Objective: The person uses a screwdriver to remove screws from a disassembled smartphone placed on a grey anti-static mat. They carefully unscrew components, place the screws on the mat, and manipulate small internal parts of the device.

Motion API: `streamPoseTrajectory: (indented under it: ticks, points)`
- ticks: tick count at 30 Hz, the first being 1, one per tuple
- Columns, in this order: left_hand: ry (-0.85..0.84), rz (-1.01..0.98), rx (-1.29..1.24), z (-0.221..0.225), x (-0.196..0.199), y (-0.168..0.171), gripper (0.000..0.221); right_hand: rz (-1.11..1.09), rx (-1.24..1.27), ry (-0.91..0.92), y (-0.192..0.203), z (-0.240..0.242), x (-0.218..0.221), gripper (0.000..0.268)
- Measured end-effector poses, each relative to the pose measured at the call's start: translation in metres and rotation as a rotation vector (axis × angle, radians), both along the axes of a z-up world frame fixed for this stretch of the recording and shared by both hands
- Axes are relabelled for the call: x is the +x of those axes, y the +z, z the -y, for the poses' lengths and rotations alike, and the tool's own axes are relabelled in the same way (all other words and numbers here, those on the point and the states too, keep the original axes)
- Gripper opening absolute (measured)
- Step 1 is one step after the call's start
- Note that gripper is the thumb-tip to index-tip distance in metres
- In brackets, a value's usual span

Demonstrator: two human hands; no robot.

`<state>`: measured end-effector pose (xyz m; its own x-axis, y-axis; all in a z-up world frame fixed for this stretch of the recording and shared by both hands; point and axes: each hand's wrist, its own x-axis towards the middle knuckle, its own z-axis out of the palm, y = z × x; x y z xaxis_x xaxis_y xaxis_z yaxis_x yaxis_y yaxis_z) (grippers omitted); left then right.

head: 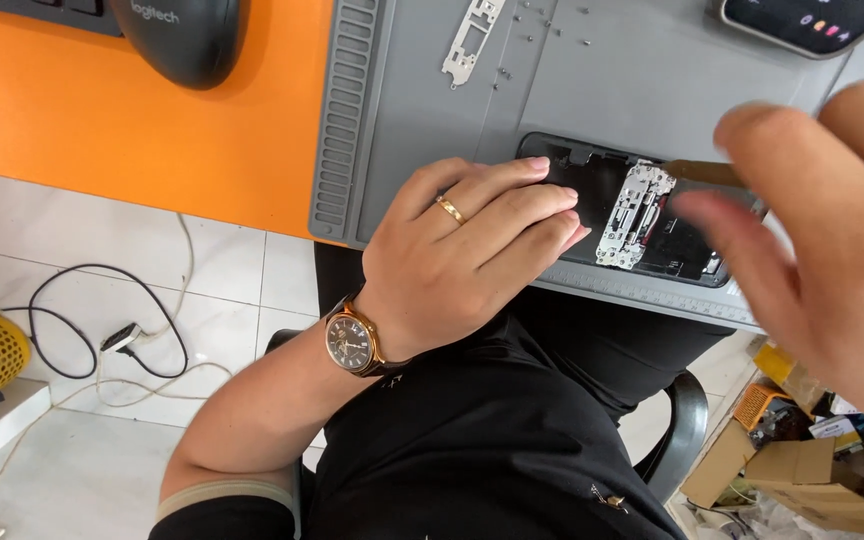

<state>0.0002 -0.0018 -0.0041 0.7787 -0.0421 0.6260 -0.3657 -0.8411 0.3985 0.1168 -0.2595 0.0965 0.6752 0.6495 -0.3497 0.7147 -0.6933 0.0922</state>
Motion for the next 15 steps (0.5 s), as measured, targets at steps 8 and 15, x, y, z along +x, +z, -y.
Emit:
streamPoseTrajectory:
  ticks: [8, 15]
  points:
    - [-0.012, -0.007, -0.004, 0.000, 0.001, 0.002, 0.017, -0.165, 0.318, -0.038, 0.008, -0.019, -0.013, 0.024]
    - [-0.027, -0.025, -0.008, -0.003, -0.001, -0.001, 0.011, -0.292, 0.770, -0.774, -0.031, 0.006, -0.053, 0.028]
